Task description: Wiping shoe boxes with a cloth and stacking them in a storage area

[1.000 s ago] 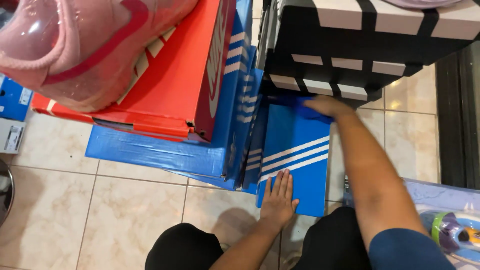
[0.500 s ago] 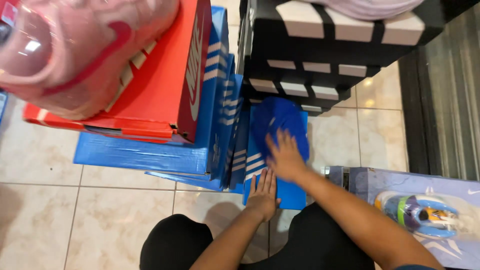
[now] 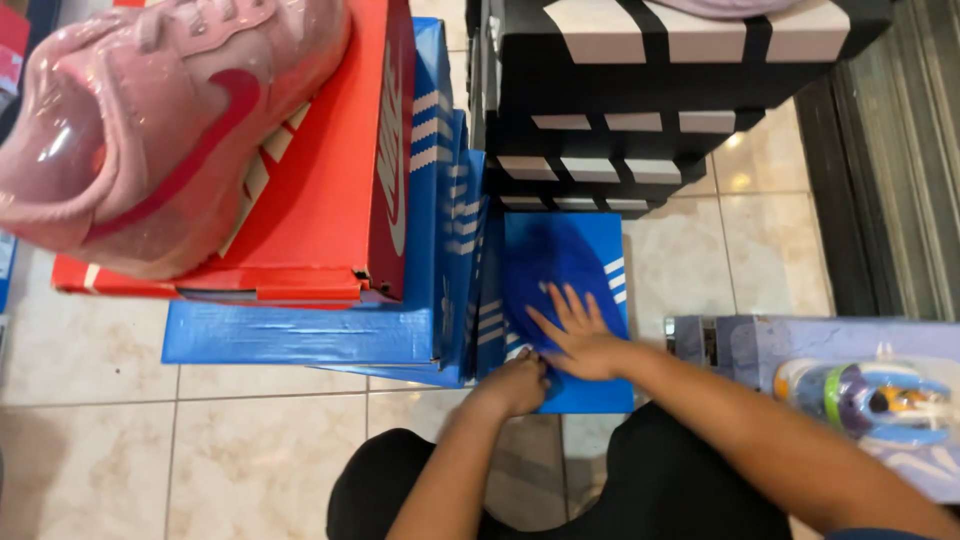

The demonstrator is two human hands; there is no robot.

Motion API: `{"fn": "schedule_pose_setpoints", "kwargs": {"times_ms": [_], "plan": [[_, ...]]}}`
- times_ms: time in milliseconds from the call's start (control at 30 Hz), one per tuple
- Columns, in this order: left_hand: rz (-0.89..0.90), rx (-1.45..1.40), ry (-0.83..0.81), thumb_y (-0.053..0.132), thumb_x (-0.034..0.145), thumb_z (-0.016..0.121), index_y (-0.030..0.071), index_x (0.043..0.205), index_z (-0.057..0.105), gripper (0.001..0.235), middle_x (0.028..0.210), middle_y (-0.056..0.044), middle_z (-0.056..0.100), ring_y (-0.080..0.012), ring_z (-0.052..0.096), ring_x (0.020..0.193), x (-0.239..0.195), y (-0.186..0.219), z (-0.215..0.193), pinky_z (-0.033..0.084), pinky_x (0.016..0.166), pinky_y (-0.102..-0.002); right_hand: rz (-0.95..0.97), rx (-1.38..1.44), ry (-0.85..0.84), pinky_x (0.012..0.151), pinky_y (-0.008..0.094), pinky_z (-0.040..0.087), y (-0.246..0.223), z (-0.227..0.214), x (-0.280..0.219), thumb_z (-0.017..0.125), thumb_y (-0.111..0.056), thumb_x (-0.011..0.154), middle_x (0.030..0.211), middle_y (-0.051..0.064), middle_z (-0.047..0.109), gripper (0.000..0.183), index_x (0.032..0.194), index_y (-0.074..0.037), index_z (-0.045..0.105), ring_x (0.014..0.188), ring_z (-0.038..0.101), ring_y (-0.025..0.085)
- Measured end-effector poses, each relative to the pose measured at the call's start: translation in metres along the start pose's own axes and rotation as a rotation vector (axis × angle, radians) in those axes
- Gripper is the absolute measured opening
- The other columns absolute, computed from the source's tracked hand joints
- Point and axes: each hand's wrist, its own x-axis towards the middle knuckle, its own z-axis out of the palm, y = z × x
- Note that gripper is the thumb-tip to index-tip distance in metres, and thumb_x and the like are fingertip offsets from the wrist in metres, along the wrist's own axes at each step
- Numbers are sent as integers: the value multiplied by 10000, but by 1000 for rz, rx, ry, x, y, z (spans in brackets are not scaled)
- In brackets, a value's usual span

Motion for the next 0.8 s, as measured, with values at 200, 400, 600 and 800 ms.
{"fn": "schedule_pose_setpoints", "kwargs": {"times_ms": [200,400,600,800], "plan": [[-168,174,-101,271,846,604,15,1026,785,362,1074,-287,735,-448,708,1083,-16,7,9,598,844,-532,154,-79,181,1192,696,10,65,-14,21,444,-663,946,1690,230,-125,900,1648,-353,-25,1538,-65,491],[-242,134,-72,385,904,574,18,1092,762,453,1112,-251,736,-462,700,1094,-50,60,-42,582,894,-550,-70,-7,-154,1136,716,-131,-45,-5,-8,726,-512,751,1655,293,-163,1039,1617,-219,231,1505,-238,483],[-167,244,-29,403,931,538,18,1133,752,485,1168,-234,727,-456,698,1101,-52,57,-49,574,888,-586,181,-272,-224,1178,740,95,16,-26,-36,736,-433,899,1696,187,-192,1079,1638,-361,-47,1544,-79,484],[13,196,679,85,857,531,8,1441,493,591,1516,-213,467,-422,521,1320,7,18,-5,604,889,-529,334,-117,-105,1169,741,-12,15,17,-11,686,-422,936,1639,295,-270,1094,1634,-291,-146,1512,-159,537]]}}
